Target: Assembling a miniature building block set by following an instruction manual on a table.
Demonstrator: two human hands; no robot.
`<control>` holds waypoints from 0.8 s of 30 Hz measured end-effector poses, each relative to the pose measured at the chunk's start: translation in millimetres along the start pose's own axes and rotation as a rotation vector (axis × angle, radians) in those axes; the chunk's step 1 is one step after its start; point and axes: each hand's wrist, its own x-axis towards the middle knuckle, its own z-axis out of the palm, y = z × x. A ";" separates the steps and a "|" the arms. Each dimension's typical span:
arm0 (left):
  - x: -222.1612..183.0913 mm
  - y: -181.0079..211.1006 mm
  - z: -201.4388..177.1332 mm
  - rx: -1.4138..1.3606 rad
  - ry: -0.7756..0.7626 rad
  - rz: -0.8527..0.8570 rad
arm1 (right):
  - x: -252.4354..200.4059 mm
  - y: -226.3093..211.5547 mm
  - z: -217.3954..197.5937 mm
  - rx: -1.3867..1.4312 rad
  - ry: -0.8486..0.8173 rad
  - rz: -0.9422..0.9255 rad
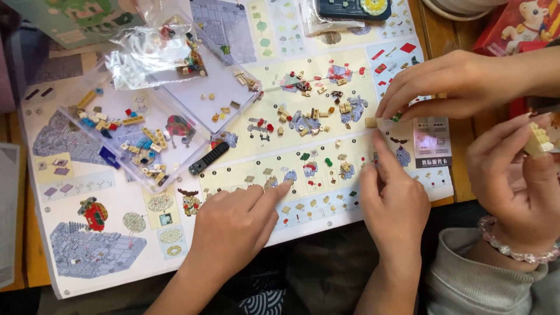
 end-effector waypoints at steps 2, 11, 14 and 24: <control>0.0 -0.1 0.1 0.017 0.008 0.001 | 1.2 -1.5 -0.2 0.020 0.005 -0.012; -0.2 -3.3 1.3 -0.017 -0.015 0.009 | 38.8 -12.8 -4.6 0.107 0.028 -0.097; -2.8 -4.9 2.8 -0.038 -0.002 -0.005 | 48.2 -16.1 -6.6 0.173 0.036 -0.090; -0.3 -14.8 -6.5 -0.137 -0.021 -0.005 | 78.6 -45.2 -0.6 0.231 0.083 -0.062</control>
